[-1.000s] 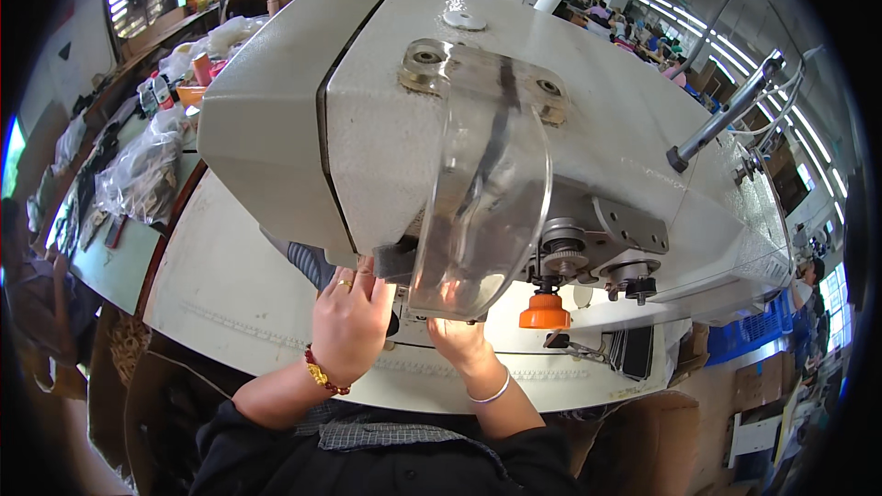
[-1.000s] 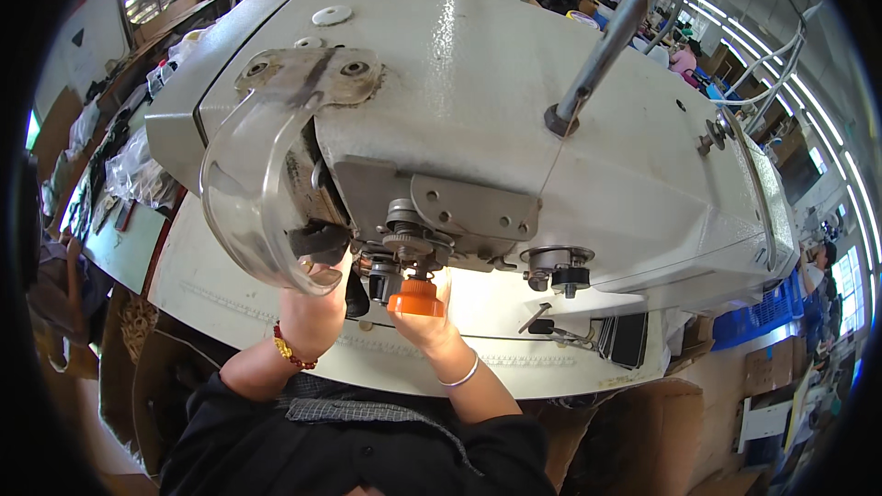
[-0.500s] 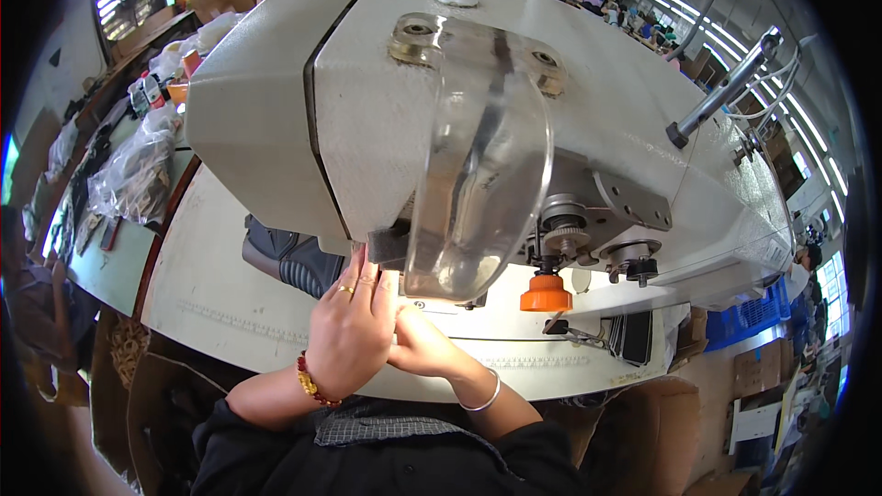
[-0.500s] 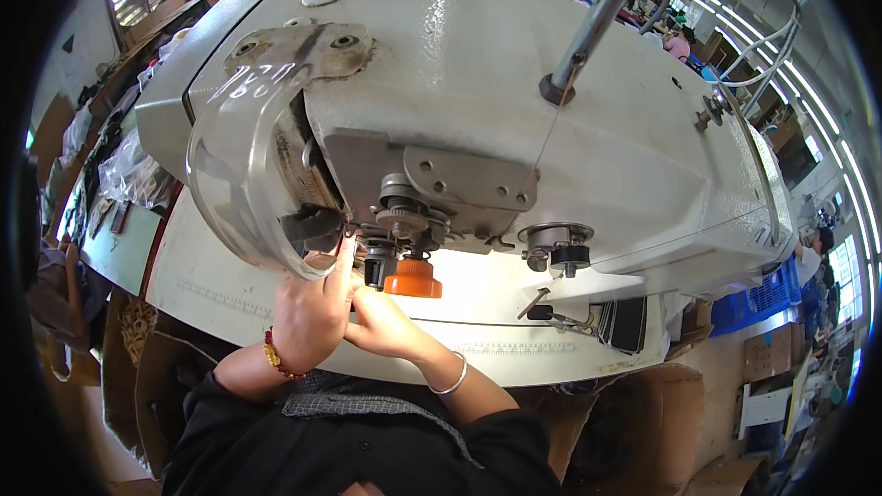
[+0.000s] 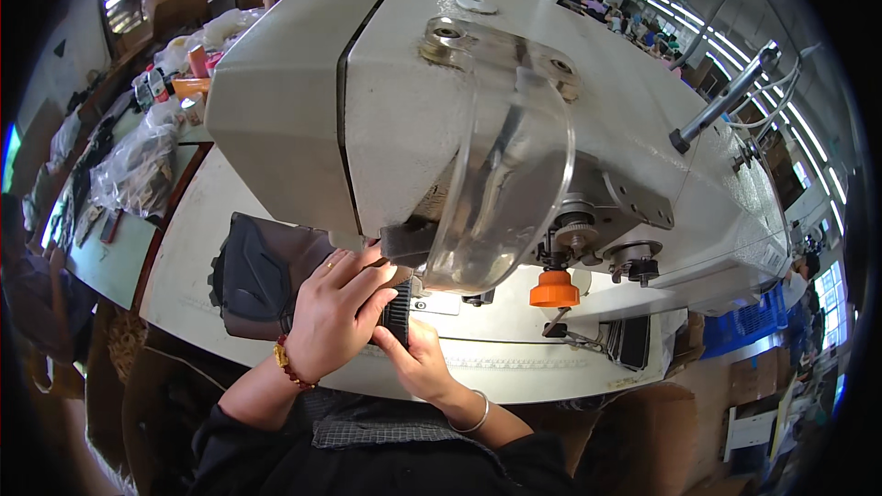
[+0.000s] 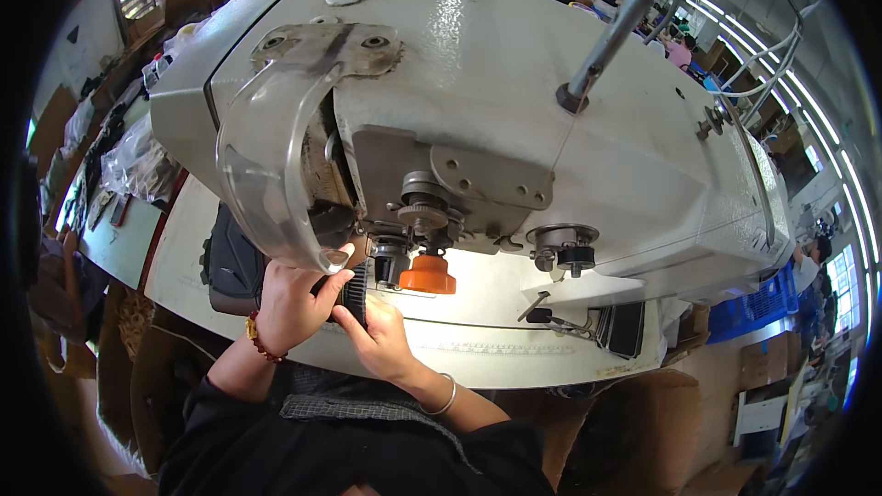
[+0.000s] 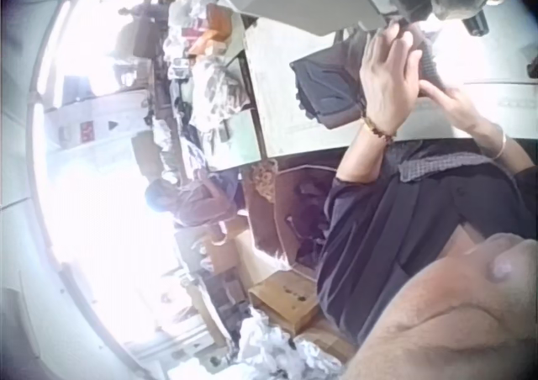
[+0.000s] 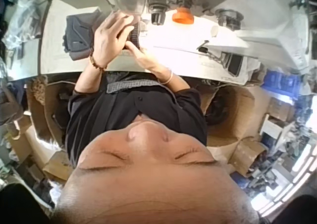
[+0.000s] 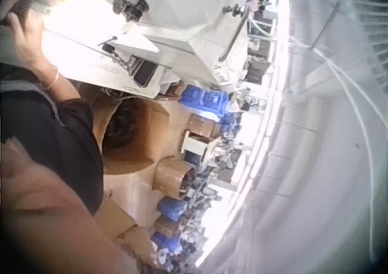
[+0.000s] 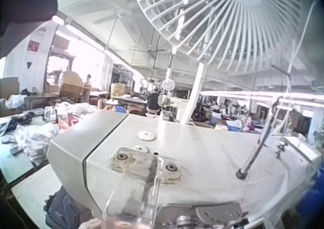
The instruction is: The person takes shoe uppers from a bin one by one and stitches them using an industrial sewing machine.
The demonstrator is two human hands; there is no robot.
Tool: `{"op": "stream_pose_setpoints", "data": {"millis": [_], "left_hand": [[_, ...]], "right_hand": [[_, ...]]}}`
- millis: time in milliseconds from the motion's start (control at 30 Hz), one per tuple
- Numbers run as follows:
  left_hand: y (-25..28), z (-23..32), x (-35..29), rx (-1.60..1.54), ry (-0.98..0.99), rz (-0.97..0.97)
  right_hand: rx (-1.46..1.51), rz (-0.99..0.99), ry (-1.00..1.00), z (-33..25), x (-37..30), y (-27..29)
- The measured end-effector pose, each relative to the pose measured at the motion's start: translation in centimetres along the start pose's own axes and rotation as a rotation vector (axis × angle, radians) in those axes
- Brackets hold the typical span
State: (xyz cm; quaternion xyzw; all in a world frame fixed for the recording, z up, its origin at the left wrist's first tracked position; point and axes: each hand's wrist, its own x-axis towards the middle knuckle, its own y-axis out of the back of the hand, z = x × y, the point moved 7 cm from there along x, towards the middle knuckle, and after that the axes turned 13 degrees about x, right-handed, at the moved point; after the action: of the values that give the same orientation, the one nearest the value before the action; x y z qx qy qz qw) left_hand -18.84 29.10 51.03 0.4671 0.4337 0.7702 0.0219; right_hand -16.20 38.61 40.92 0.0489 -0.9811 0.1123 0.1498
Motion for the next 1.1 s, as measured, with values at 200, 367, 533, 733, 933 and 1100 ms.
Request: {"op": "stream_pose_setpoints", "data": {"millis": [200, 367, 533, 733, 933, 1100], "left_hand": [[-0.4, -0.1, 0.0, 0.037, 0.021, -0.021], [-1.3, -1.3, 0.3, 0.040, 0.005, -0.013], [-1.3, -1.5, 0.4, 0.018, 0.055, -0.003], [-2.8, -2.4, 0.1, 0.060, -0.006, -0.115], [-0.5, -1.1, 0.8, 0.126, -0.084, 0.144], [1.0, -0.1, 0.8, 0.000, -0.092, -0.378]], "right_hand": [[-0.037, -0.002, -0.006, 0.5, 0.1, 0.2], [-0.008, 0.036, 0.046, 0.0, 1.1, 0.0], [-0.018, 0.041, 0.000, 0.8, 1.1, 0.6], [-0.057, 0.031, -0.127, 1.1, 1.6, 0.7], [-0.021, 0.051, -0.153, 0.9, 1.8, 1.1], [0.103, 0.001, -0.375, 2.7, 1.1, 3.2]]}}
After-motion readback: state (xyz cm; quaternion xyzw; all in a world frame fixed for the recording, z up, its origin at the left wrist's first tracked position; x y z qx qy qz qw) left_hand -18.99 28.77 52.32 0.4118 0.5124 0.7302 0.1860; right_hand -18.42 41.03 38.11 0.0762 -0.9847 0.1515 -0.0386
